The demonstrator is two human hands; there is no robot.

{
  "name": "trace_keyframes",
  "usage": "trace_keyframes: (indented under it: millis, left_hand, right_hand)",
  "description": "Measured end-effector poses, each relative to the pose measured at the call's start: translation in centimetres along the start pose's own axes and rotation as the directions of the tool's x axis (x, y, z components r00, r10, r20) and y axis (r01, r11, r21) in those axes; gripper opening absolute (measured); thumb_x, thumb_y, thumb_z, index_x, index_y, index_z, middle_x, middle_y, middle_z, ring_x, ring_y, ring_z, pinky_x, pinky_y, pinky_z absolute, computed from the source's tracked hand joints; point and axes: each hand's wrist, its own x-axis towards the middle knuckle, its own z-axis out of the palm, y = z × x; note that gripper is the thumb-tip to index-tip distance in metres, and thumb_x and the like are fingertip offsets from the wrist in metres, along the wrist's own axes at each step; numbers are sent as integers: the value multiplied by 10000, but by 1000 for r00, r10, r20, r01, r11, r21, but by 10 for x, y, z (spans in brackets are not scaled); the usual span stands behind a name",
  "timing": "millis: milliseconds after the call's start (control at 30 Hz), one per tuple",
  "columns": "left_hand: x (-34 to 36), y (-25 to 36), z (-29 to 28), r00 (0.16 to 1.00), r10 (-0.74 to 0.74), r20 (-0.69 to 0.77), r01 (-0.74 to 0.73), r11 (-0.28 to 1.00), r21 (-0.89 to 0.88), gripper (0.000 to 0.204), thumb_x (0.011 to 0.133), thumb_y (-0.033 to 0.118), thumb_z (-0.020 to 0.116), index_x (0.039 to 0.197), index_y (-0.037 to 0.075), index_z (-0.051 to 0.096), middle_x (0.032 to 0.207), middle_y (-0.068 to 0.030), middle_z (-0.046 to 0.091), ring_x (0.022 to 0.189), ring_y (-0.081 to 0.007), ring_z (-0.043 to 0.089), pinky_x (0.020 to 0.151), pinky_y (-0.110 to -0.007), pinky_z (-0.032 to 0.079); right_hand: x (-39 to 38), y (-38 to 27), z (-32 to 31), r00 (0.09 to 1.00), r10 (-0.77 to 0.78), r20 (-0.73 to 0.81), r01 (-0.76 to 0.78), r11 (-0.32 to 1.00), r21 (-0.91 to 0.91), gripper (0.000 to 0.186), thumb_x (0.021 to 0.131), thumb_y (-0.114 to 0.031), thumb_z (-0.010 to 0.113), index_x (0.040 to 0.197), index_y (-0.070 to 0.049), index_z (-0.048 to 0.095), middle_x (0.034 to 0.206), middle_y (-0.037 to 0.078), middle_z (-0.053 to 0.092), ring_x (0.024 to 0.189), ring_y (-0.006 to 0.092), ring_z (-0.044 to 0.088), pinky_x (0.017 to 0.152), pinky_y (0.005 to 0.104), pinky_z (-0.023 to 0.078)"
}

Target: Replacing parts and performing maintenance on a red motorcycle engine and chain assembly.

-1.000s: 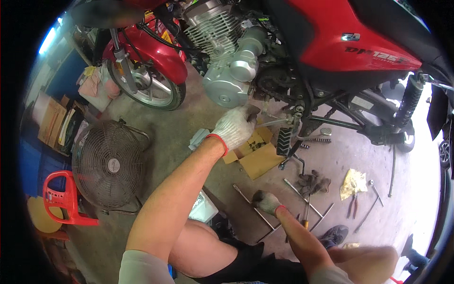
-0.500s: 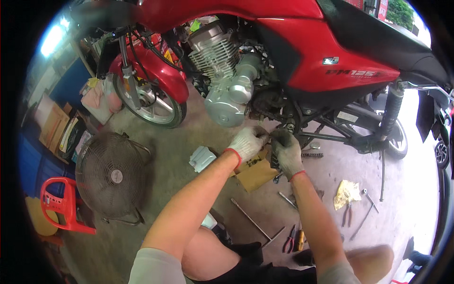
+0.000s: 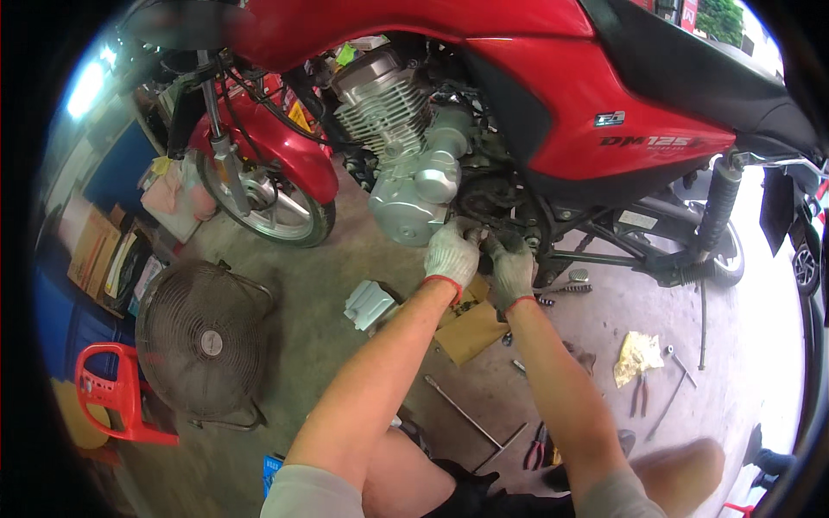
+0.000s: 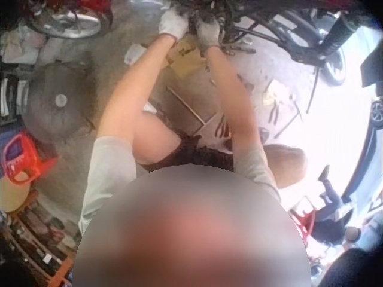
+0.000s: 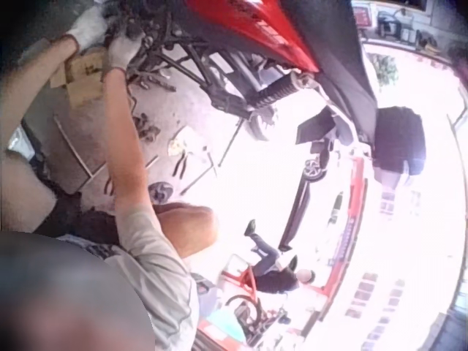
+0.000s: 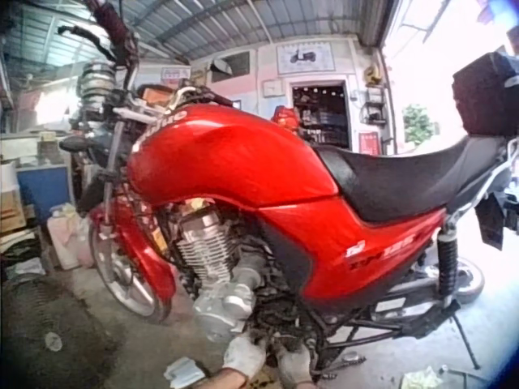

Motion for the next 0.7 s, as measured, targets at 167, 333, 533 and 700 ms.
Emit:
trace_keyframes:
  millis: [167, 333, 533, 700]
  left_hand:
    - [0, 3, 11, 997, -27, -68, 30, 998, 48, 230, 883, 153, 557, 1080, 84, 656, 1018, -227, 661, 985, -428, 614, 820, -501, 495]
    - [2, 3, 16, 993, -18, -120, 21, 999, 28, 337, 879, 115, 524, 1210, 105, 586, 1072, -237, 648, 1003, -440, 606, 829, -523, 489]
    - [6, 4, 24, 989, -39, -139, 36, 999, -29, 385, 895, 132, 515, 1275, 116, 578, 1183, -208, 627, 1094, -408, 582, 905, -461, 482]
    - [9, 6, 28, 990, -49, -129, 50, 999, 7, 387, 900, 135, 507, 1276, 84, 580, 1211, -207, 616, 1135, -396, 568, 946, -437, 468]
  right_hand:
    - [18, 10, 1, 996, 1, -89, 7, 996, 89, 191, 858, -38, 659, 1042, 15, 661, 960, 82, 687, 810, 161, 630, 736, 274, 508]
    - [41, 21, 10, 992, -64, -107, 75, 993, 97, 239, 818, -65, 721, 1040, 10, 673, 982, 92, 695, 842, 175, 644, 737, 301, 512]
    - [60, 36, 14, 968, -204, -148, 209, 978, 17, 230, 801, -75, 737, 999, 29, 684, 934, 103, 714, 785, 180, 650, 723, 302, 513]
    - [76, 40, 16, 942, -285, -177, 254, 951, -179, 241, 788, -86, 753, 984, 39, 689, 938, 118, 725, 811, 195, 669, 749, 307, 517]
